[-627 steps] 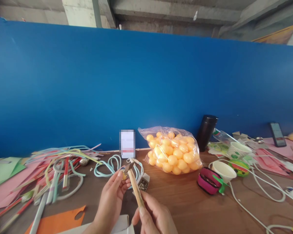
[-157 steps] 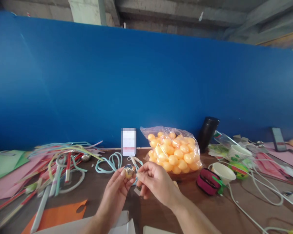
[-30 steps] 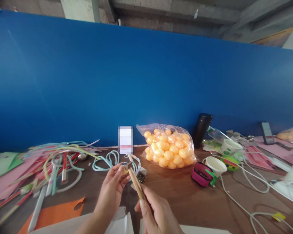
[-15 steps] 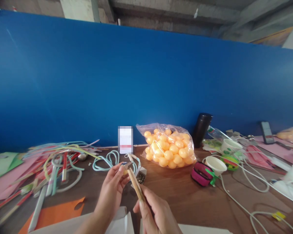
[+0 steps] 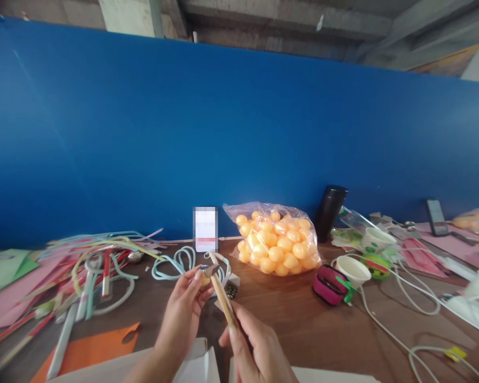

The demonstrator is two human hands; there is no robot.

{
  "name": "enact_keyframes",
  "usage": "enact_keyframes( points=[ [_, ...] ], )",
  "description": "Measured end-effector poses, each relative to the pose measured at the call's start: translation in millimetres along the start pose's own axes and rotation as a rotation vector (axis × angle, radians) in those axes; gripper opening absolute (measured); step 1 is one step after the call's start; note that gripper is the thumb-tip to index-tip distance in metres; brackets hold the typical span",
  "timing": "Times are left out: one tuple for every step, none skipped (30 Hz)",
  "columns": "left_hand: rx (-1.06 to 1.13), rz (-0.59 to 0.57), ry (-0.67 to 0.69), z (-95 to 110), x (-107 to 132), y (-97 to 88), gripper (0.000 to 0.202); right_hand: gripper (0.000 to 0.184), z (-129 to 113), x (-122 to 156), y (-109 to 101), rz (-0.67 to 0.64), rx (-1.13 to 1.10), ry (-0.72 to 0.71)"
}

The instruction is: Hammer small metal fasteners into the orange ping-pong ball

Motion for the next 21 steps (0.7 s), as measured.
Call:
enact_keyframes(
  points=[
    [-0.001,-0.001,0.001,0.0,0.0,0.0,0.029,0.047,0.8,-0.2,-0.5,-0.005,0.002,-0.004],
    [-0.001,0.001,-0.001,-0.3,0.0,-0.2,0.03,0.047,1.2,-0.5,0.2,-0.023,0.007,-0.013],
    [0.002,0.004,-0.002,-0.5,-0.2,-0.5,0.03,0.047,1.2,-0.7,2.2,-0.053,0.014,-0.025],
    [0.005,0.009,-0.004,-0.7,-0.4,-1.0,0.031,0.047,0.9,-0.8,4.2,-0.081,0.022,-0.039],
    [0.009,0.014,-0.004,-0.8,-0.8,-1.5,0.031,0.047,0.7,-0.8,5.4,-0.097,0.027,-0.047],
    [0.013,0.017,-0.004,-1.0,-1.2,-1.8,0.03,0.047,0.7,-0.9,5.3,-0.096,0.027,-0.048],
    [0.017,0.016,-0.004,-1.1,-1.6,-1.9,0.03,0.047,1.1,-0.9,4.2,-0.08,0.019,-0.04],
    [0.021,0.011,-0.003,-1.2,-1.9,-1.7,0.029,0.046,1.6,-0.8,2.0,-0.05,0.004,-0.027],
    [0.027,0.003,-0.003,-1.3,-2.2,-1.4,0.028,0.046,2.1,-0.5,-0.4,-0.016,-0.016,-0.011],
    [0.036,-0.005,-0.004,-1.5,-2.3,-1.1,0.028,0.046,2.4,0.0,-1.7,0.008,-0.038,0.002],
    [0.048,-0.011,-0.008,-1.9,-2.3,-1.0,0.028,0.045,2.3,0.6,-1.7,0.018,-0.059,0.011],
    [0.06,-0.016,-0.012,-2.3,-2.2,-1.0,0.028,0.045,2.1,1.1,-1.3,0.023,-0.075,0.016],
    [0.071,-0.021,-0.017,-2.7,-2.1,-1.0,0.027,0.045,1.9,1.5,-0.9,0.025,-0.083,0.019],
    [0.08,-0.027,-0.023,-3.1,-1.9,-0.7,0.027,0.045,1.7,1.7,-0.4,0.025,-0.084,0.019],
    [0.087,-0.033,-0.027,-3.4,-1.6,-0.3,0.026,0.046,1.4,1.8,0.0,0.023,-0.081,0.016],
    [0.092,-0.04,-0.029,-3.5,-1.4,0.2,0.025,0.046,1.1,1.8,0.3,0.021,-0.076,0.012],
    [0.096,-0.045,-0.031,-3.6,-1.2,0.6,0.024,0.047,0.9,1.8,0.4,0.019,-0.073,0.008],
    [0.099,-0.047,-0.032,-3.7,-1.0,0.8,0.024,0.047,0.7,1.7,0.3,0.021,-0.072,0.003],
    [0.102,-0.046,-0.033,-3.8,-0.9,0.8,0.024,0.047,0.8,1.7,0.1,0.023,-0.072,0.0],
    [0.103,-0.046,-0.034,-3.9,-0.8,0.9,0.024,0.046,1.0,1.7,-0.1,0.024,-0.072,0.0],
    [0.103,-0.049,-0.033,-4.0,-0.8,1.2,0.024,0.046,1.3,1.7,-0.2,0.025,-0.072,0.001]
  ],
)
Point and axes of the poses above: each hand's wrist, its own x-axis away from the middle knuckle, its own y-axis out of the palm, z = x × y, the point moved 10 cm from there along -x, towards the middle knuckle, and after that the axes turned 1 degree about x, right-handed, at the moved point
